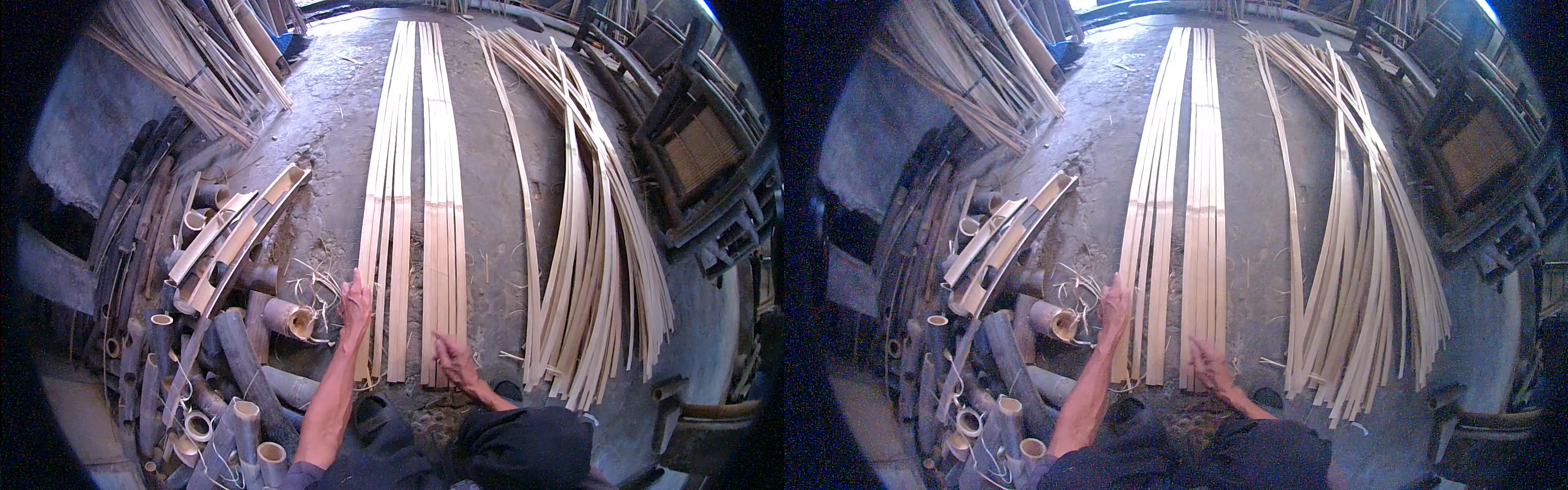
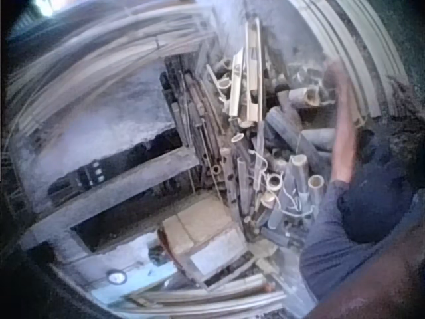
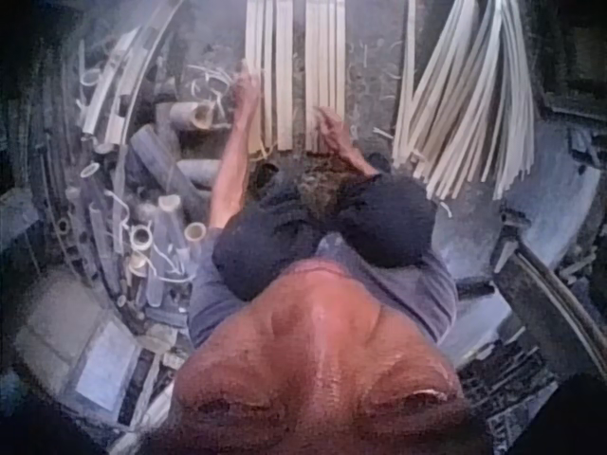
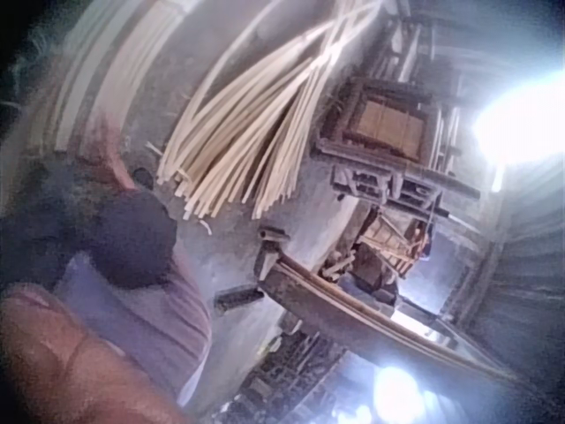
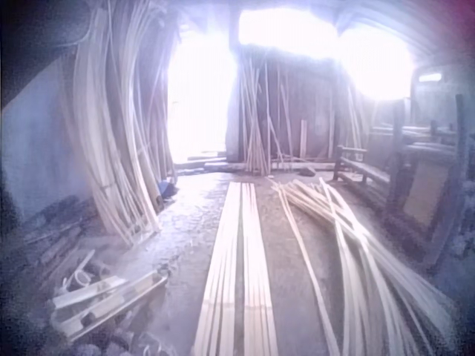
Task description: The person sits on the floor and arranges long, thin bamboo strips into neat parallel rows. They repeatedly pick up strips from a pile, align them, and place them down, gradually building a larger organized stack.
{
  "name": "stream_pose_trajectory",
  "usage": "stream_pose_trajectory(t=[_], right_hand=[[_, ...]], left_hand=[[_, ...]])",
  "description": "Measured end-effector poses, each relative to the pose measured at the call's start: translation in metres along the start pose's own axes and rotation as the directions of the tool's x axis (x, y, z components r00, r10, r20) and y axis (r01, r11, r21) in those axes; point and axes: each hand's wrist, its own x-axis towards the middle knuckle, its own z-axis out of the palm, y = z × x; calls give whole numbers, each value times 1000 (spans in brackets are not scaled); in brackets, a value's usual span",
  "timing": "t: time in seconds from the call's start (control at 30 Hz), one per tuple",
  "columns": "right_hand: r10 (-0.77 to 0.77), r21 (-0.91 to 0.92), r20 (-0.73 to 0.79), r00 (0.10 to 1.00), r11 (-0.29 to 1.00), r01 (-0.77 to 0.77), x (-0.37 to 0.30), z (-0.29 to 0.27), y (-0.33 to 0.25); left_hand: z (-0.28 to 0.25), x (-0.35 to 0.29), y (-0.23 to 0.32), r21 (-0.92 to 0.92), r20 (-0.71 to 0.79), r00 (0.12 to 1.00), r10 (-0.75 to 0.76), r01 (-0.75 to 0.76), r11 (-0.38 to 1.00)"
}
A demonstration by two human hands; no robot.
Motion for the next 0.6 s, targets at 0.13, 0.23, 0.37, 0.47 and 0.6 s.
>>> stream_pose_trajectory(t=[0.13,0.23,0.37,0.47,0.6], right_hand=[[-133,-463,-314,940,886,-29,22,-75,9],[-137,-687,-434,890,689,-229,23,-126,17],[-99,-803,-457,884,473,-362,-9,-178,34],[-51,-786,-439,897,507,-355,-7,-178,37],[-66,-777,-427,902,537,-328,-6,-180,41]], left_hand=[[10,3,-4,42,-15,1000,-4,4,999],[33,4,-59,113,-108,987,115,-103,988],[3,-20,31,85,-81,997,-3,10,996],[12,-39,53,-16,-96,977,188,-191,982],[60,-85,86,77,87,884,460,-466,881]])
